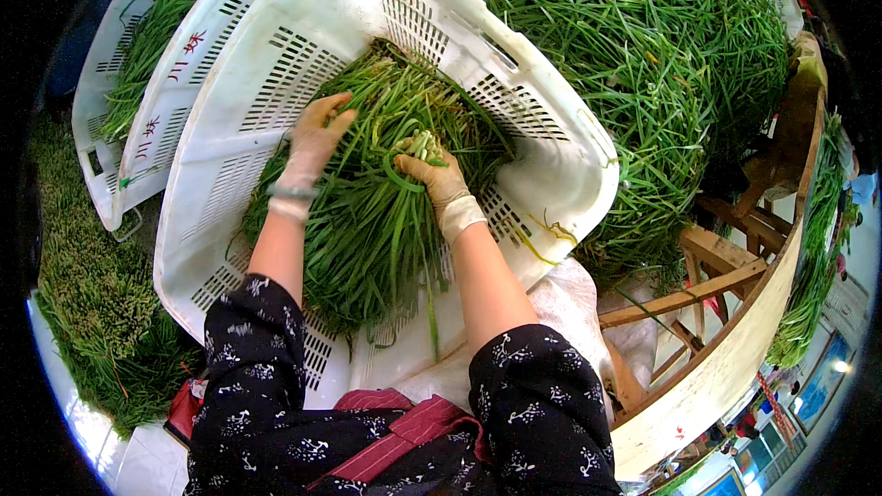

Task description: The person sorts green onions by hand, aligns them on a wooden board, ties them into bundles using red strings, and places the finished bundles into white plastic crates.

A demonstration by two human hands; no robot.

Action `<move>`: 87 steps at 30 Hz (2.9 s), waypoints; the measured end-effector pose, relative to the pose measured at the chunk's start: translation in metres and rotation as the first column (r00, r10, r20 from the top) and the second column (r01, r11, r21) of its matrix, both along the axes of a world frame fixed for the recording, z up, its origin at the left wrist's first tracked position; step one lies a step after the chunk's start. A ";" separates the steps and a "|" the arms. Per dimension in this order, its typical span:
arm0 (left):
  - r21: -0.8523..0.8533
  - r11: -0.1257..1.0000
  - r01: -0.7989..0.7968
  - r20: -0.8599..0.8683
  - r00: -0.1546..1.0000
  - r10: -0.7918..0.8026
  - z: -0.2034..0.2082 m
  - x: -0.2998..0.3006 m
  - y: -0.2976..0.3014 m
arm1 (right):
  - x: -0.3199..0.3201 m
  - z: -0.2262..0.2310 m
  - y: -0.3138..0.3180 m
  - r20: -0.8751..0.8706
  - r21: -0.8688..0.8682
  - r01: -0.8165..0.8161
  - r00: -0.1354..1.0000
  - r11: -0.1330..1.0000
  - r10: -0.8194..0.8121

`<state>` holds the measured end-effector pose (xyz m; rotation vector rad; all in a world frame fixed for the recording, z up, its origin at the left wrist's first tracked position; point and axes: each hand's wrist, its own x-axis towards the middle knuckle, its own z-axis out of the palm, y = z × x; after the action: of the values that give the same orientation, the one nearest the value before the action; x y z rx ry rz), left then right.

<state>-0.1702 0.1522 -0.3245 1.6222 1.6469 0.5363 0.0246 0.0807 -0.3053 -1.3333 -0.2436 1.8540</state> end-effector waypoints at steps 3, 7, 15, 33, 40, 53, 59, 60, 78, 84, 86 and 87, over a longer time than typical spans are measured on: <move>-0.039 0.990 0.137 -0.341 0.929 -0.142 -0.037 0.021 0.010 | -0.002 -0.003 -0.006 -0.012 -0.024 -0.018 1.000 1.000 0.018; -0.351 0.898 0.265 -0.467 0.782 -0.413 -0.045 0.036 0.016 | 0.000 -0.009 -0.009 -0.039 -0.062 0.032 0.999 0.998 -0.034; -0.077 0.992 -0.100 0.060 0.993 0.104 -0.036 0.024 -0.011 | 0.003 -0.022 -0.006 -0.006 -0.002 -0.028 1.000 1.000 0.028; -0.303 0.951 -0.056 0.130 0.986 0.100 -0.045 0.002 0.009 | -0.026 0.055 -0.004 0.060 0.257 -0.234 0.972 0.937 0.226; -0.648 0.759 -0.059 -0.395 0.878 -0.269 -0.104 0.001 0.039 | 0.005 0.137 -0.026 0.099 0.249 -0.241 0.970 0.938 0.222; -0.624 0.768 0.146 0.444 0.875 0.194 -0.074 0.064 -0.065 | 0.055 0.166 -0.041 0.212 0.403 -0.035 0.976 0.914 -0.056; -0.599 0.787 0.147 -0.112 0.958 -0.264 -0.061 0.086 -0.089 | 0.065 0.175 -0.056 0.242 0.249 0.016 0.967 0.968 -0.078; -0.597 0.782 0.178 -0.116 0.946 -0.304 -0.062 0.087 -0.083 | 0.064 0.176 -0.057 0.236 0.257 0.044 0.966 0.965 -0.107; -0.498 0.867 -0.010 -0.032 0.999 -0.007 -0.041 -0.064 -0.151 | 0.187 0.322 -0.100 0.254 0.610 0.341 0.770 0.715 -0.585; -0.351 0.882 -0.315 -0.206 0.945 0.256 0.023 -0.070 -0.219 | 0.352 0.391 -0.178 0.248 0.862 0.389 0.235 0.324 -0.940; -0.320 0.904 -0.284 0.049 0.948 0.315 0.028 -0.062 -0.231 | 0.373 0.400 -0.207 0.121 0.883 0.437 0.143 0.172 -0.982; -0.333 0.908 -0.253 0.225 0.914 0.337 0.036 -0.049 -0.232 | 0.361 0.399 -0.216 0.097 0.901 0.422 0.034 0.103 -0.995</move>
<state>-0.2194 -0.0802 -0.2882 1.0299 1.6756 0.6046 0.3851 -0.1355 0.0932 -1.1380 -0.3981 -0.0421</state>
